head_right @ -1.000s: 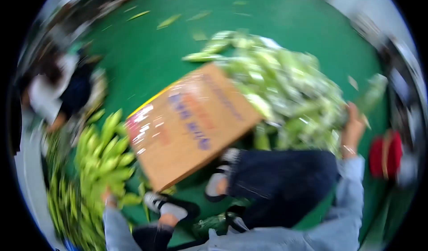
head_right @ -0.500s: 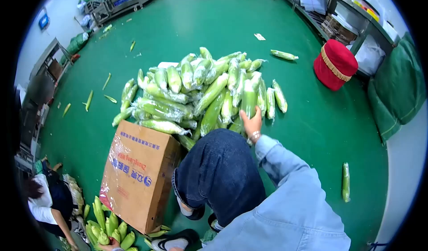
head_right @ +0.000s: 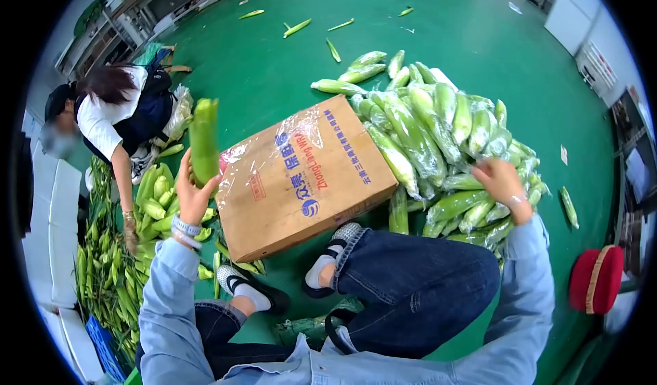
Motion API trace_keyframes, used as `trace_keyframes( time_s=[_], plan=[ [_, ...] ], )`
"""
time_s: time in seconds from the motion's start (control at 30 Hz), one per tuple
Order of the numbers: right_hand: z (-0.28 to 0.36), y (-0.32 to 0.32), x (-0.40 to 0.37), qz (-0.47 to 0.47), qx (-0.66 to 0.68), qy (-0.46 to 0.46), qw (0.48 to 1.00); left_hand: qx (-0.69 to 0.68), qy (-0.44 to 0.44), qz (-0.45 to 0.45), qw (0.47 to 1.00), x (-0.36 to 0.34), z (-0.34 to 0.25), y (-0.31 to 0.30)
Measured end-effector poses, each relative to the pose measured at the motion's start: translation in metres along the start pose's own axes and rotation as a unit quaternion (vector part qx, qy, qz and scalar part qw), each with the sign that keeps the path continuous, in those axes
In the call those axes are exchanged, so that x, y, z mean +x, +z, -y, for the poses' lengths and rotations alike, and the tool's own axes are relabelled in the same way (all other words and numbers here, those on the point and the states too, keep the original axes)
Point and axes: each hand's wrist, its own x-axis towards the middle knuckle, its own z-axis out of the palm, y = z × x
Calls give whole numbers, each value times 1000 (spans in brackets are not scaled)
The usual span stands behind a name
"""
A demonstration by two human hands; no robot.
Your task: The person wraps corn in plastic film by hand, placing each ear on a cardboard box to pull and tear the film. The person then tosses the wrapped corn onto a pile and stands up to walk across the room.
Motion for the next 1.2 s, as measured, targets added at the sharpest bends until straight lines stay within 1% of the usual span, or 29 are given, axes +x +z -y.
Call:
trace_keyframes(
  time_s=[0.07, 0.1, 0.13, 0.2, 0.27, 0.3, 0.37, 0.4, 0.43, 0.47, 0.5, 0.53, 0.57, 0.6, 0.67, 0.7, 0.77, 0.8, 0.83, 0.87, 0.9, 0.93, 0.97, 1.0, 1.03, 1.07, 1.13, 1.17, 1.2],
  plan=[
    [84, 18, 41, 50, 48, -82, 994, 19, 15, 6, 1000, 13, 10, 13],
    [113, 42, 61, 56, -19, -147, 987, 16, 31, -1, 999, 19, 18, 22],
    [137, 69, 78, 81, -39, -184, 979, 13, 51, -8, 999, 25, 27, 33],
    [188, 115, 109, 151, -135, -194, 960, 161, 113, -24, 980, 34, 18, 47],
    [208, 190, 137, 26, -125, -199, 972, 238, 134, -8, 962, 42, 21, 56],
    [217, 211, 148, 22, -124, -201, 972, 240, 137, -10, 961, 47, 24, 60],
    [230, 239, 161, 48, -145, -152, 976, 313, 136, 28, 940, 53, 32, 65],
    [227, 238, 167, 50, -146, -152, 976, 312, 134, 29, 940, 57, 39, 66],
    [219, 230, 173, 131, -180, -244, 944, 309, 124, 47, 942, 61, 46, 69],
    [210, 222, 176, 212, -214, -331, 894, 304, 114, 63, 944, 64, 55, 73],
    [214, 178, 165, 289, -70, -247, 922, 291, 104, 73, 948, 66, 68, 77],
    [200, 164, 165, 294, -77, -241, 921, 281, 100, 74, 952, 66, 76, 80],
    [179, 151, 169, 364, 123, -197, 902, 300, 92, 116, 942, 65, 82, 84],
    [170, 136, 173, 410, 318, -142, 843, 318, 88, 156, 931, 67, 84, 90],
    [172, 126, 186, 304, 467, -29, 830, 318, 73, 186, 927, 72, 81, 100],
    [189, 118, 191, 298, 575, -16, 762, 303, 67, 210, 927, 76, 81, 103],
    [230, 147, 204, 234, 672, -56, 700, 295, 67, 235, 924, 78, 74, 102],
    [255, 161, 196, 82, 433, -239, 865, 299, 74, 238, 921, 76, 67, 104],
    [282, 189, 195, 132, 470, -157, 858, 295, 67, 241, 922, 76, 61, 105],
    [291, 236, 202, 97, 437, -243, 861, 289, 61, 245, 923, 77, 57, 105],
    [299, 252, 194, 62, 346, -287, 891, 293, 62, 243, 923, 77, 69, 106],
    [304, 259, 185, 26, 249, -330, 910, 244, 94, 205, 943, 76, 94, 108],
    [307, 255, 178, 27, 247, -337, 908, 194, 124, 163, 959, 74, 108, 108],
    [309, 250, 170, -72, 199, -390, 896, 222, 156, 50, 961, 64, 105, 102],
    [309, 249, 164, -169, 153, -436, 870, 260, 129, 47, 956, 46, 108, 89],
    [307, 245, 165, -168, 161, -439, 868, 301, 105, 47, 947, 28, 109, 73],
    [306, 247, 166, -103, 75, -443, 887, 393, 127, 96, 906, -8, 71, 52],
    [308, 249, 164, -67, 52, -427, 900, 464, 122, 62, 875, -22, 65, 50],
    [310, 245, 167, -34, 17, -422, 906, 494, 89, 93, 860, -26, 69, 42]
  ],
)
